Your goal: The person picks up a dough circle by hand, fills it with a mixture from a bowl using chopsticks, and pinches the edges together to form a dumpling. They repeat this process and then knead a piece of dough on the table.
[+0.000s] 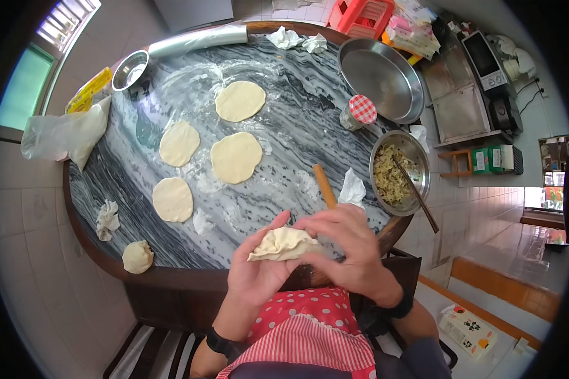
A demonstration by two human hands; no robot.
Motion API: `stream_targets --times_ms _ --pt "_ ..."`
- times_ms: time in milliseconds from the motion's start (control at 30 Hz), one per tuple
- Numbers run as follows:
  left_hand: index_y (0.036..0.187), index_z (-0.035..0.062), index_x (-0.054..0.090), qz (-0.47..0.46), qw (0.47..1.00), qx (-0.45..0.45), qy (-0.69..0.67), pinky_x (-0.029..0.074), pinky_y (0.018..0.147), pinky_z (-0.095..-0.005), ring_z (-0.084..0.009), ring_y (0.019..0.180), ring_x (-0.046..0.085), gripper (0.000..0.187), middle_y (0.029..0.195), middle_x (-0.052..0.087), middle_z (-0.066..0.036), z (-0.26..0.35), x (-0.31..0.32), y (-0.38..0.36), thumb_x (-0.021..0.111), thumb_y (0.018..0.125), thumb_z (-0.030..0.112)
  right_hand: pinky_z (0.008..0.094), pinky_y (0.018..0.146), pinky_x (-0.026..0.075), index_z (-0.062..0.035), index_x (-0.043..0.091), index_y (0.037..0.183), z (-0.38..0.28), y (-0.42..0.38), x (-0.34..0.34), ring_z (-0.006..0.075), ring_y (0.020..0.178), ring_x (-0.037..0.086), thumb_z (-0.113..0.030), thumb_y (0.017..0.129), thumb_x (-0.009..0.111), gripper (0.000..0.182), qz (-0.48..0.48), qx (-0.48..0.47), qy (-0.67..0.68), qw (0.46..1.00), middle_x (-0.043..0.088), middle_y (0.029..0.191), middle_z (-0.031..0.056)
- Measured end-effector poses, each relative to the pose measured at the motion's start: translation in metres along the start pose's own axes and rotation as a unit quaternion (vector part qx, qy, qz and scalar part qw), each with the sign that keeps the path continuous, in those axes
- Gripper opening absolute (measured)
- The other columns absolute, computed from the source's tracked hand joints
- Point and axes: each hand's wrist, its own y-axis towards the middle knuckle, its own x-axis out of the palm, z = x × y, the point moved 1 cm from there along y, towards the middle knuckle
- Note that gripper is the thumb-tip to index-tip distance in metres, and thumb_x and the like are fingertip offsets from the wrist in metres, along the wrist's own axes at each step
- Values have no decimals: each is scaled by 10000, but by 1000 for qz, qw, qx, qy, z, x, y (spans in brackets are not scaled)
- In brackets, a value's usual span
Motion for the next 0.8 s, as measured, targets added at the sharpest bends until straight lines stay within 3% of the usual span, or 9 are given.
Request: stream_targets --times_ms 100,367,467,533,567,633,700,800 --pt "1390 -8 428 -10 1000 3 -14 365 1107 -518 -448 1349 381 492 1428 411 -288 4 6 -1 430 991 279 381 838 444 -46 667 1069 9 -16 -15 263 905 605 -109 680 824 424 12 21 14 1000 638 1025 84" --pt "1347 21 489 -55 992 -1 -114 328 1126 -547 -438 1390 317 444 1457 384 -271 -6 3 2 427 994 283 300 662 498 -26 686 1035 -4 -23 1 207 772 619 -16 705 799 349 51 96 137 985 637 958 86" --pt "1334 27 512 -52 990 -1 -130 312 1133 -554 -436 1396 306 434 1460 382 -269 -7 3 -1 428 993 283 294 630 503 -20 684 1034 -4 -22 3 207 750 615 10 715 785 336 65 67 137 986 629 946 93" --pt "1329 29 522 -52 990 -3 -135 307 1135 -555 -436 1397 304 431 1457 386 -269 -4 2 -3 428 993 282 319 652 506 -20 677 1050 0 -24 3 228 755 610 23 716 750 344 54 -2 101 993 618 933 96" --pt "1326 16 524 -65 993 -18 -102 320 1131 -551 -432 1387 324 432 1453 390 -274 -2 0 -5 428 991 273 319 652 506 -20 677 1050 3 -22 0 228 755 610 23 716 750 344 53 -2 104 993 618 933 96" --pt "1323 4 526 -76 994 -31 -69 332 1126 -547 -428 1377 344 434 1448 394 -279 4 -2 -10 429 990 265 351 706 509 -20 673 1056 7 -16 -9 261 777 606 26 708 709 354 -2 -124 15 992 606 931 96" --pt "1314 -25 529 -31 997 -51 51 332 1121 -561 -423 1344 400 448 1429 417 -282 8 -4 -15 434 987 266 361 728 506 -21 674 1056 7 -12 -15 270 799 604 21 700 699 359 -39 -143 -9 989 605 934 95" --pt "1323 -68 503 -1 993 -48 105 343 1116 -557 -424 1304 454 475 1405 440 -292 6 -5 -17 437 979 253 371 758 500 -16 672 1058 13 -13 -14 277 837 601 6 703 700 356 -97 -147 -7 984 605 946 96"
